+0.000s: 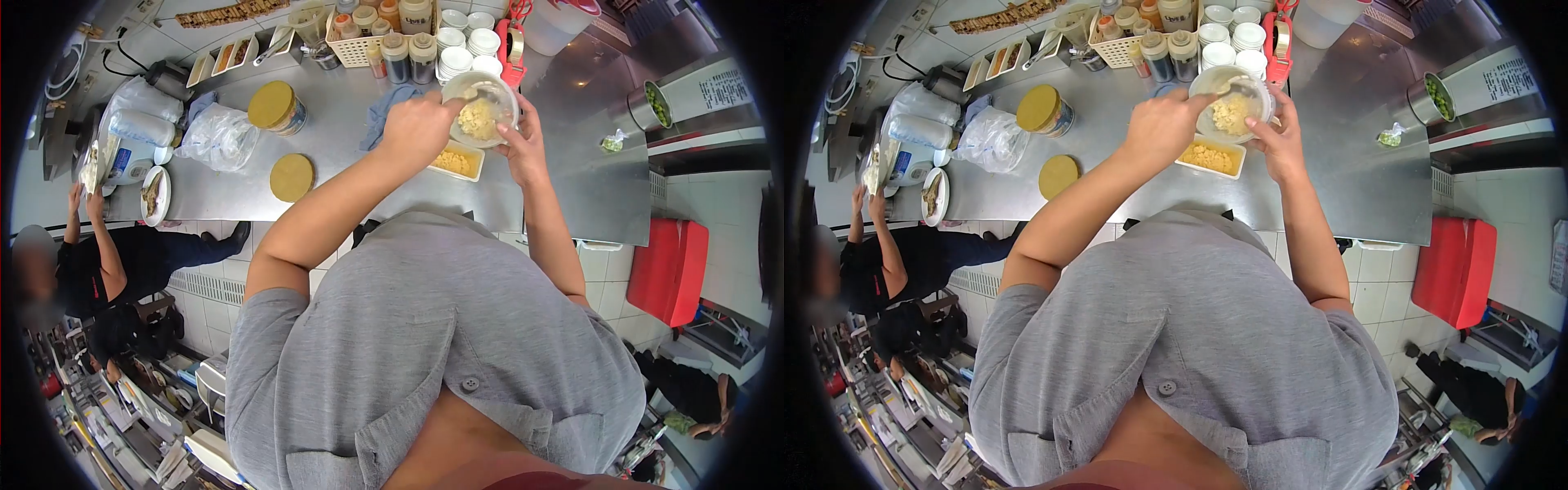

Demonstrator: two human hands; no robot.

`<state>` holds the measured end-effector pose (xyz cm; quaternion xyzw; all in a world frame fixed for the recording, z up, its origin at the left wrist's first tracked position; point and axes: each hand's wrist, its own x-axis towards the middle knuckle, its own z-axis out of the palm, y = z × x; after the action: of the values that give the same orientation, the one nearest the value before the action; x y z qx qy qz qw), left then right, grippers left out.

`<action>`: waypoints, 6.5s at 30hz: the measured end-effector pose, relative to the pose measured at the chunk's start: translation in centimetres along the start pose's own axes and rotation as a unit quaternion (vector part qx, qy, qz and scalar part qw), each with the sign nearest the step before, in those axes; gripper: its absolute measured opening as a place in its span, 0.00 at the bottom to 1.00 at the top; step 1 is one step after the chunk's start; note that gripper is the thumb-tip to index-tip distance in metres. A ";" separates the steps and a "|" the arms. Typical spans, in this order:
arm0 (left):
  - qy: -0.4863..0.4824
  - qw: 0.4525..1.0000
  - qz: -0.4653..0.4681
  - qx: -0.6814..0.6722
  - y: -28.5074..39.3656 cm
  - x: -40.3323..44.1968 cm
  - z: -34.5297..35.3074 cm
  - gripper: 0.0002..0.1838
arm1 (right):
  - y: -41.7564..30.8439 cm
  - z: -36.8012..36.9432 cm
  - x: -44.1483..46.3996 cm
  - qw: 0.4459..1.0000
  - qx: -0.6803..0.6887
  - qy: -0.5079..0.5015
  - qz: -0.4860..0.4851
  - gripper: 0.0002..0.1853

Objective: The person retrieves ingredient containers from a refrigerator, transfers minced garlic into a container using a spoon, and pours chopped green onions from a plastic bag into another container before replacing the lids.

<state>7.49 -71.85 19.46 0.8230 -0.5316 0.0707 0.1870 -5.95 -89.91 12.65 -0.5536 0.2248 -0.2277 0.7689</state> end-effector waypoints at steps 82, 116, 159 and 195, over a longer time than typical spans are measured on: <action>-0.003 0.998 0.052 0.019 -3.1 -3.6 6.1 0.24 | 3.0 -2.9 4.8 0.983 -0.094 -0.145 -0.063 0.55; -0.131 0.959 -0.136 -0.209 -7.0 -10.9 4.8 0.17 | 3.7 -2.7 3.6 0.918 -0.329 -0.140 -0.174 0.53; 0.124 0.983 0.102 0.083 -4.2 -1.4 2.2 0.23 | -0.8 0.8 4.0 0.984 -0.098 -0.127 0.073 0.50; -0.069 0.979 -0.126 -0.145 -3.7 -4.9 6.4 0.17 | 1.2 -1.0 3.5 0.965 -0.163 -0.198 -0.061 0.53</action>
<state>8.18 -68.78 11.12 0.8505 -0.4400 -0.0885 0.2743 -3.65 -92.39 10.87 -0.7181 0.0686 -0.1201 0.6820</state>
